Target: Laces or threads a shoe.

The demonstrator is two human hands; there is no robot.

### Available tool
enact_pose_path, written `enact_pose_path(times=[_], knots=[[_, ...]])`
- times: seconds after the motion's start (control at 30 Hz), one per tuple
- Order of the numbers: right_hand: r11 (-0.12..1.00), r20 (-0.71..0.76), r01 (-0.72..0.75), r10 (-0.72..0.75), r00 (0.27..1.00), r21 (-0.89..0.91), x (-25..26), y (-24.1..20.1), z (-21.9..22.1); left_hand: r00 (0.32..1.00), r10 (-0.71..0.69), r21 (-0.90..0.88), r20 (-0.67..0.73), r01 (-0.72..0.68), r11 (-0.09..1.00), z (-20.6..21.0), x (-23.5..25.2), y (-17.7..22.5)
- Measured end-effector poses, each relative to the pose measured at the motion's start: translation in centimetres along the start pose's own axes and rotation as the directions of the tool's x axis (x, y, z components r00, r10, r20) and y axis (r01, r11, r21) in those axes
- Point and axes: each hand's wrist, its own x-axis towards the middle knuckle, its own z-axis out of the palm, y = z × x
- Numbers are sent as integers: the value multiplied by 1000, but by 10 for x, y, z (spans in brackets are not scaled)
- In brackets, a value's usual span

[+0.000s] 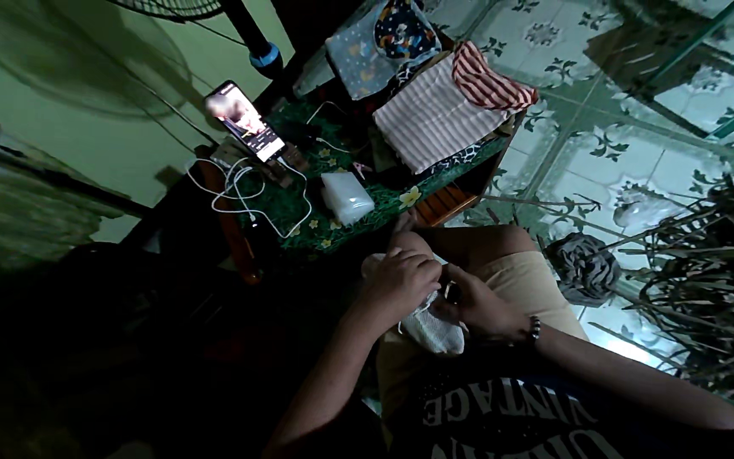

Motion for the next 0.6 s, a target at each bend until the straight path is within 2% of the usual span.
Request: enact_pose_path(times=[0.1, 0.23, 0.3, 0.33, 0.4, 0.43, 0.5, 0.6], knots=[[990, 27, -35, 31, 999, 136, -2, 5, -2, 997, 11, -10, 79, -11, 1000, -8, 4, 7], [962, 5, 1, -2, 1000, 272, -7, 14, -1, 989, 14, 52, 150, -22, 998, -25, 12, 22], [958, 13, -10, 6, 1000, 287, -8, 15, -1, 953, -130, 121, 272, 100, 988, -37, 16, 32], [960, 18, -15, 10, 1000, 280, -8, 16, -1, 907, -242, 177, 346, 190, 966, -43, 19, 38], [961, 16, -13, 10, 1000, 275, -10, 19, 0, 836, -382, 307, 393, 272, 912, -52, 24, 47], [963, 9, -4, 2, 1000, 270, -10, 20, 1, 840, -392, 345, 375, 266, 900, -54, 25, 49], [970, -4, 26, -26, 1000, 241, -10, 20, 2, 914, -289, 314, 284, 196, 929, -52, 22, 43], [977, -45, 79, -71, 996, 199, -9, 19, 1, 975, -99, 61, 200, 89, 994, -46, 17, 32]])
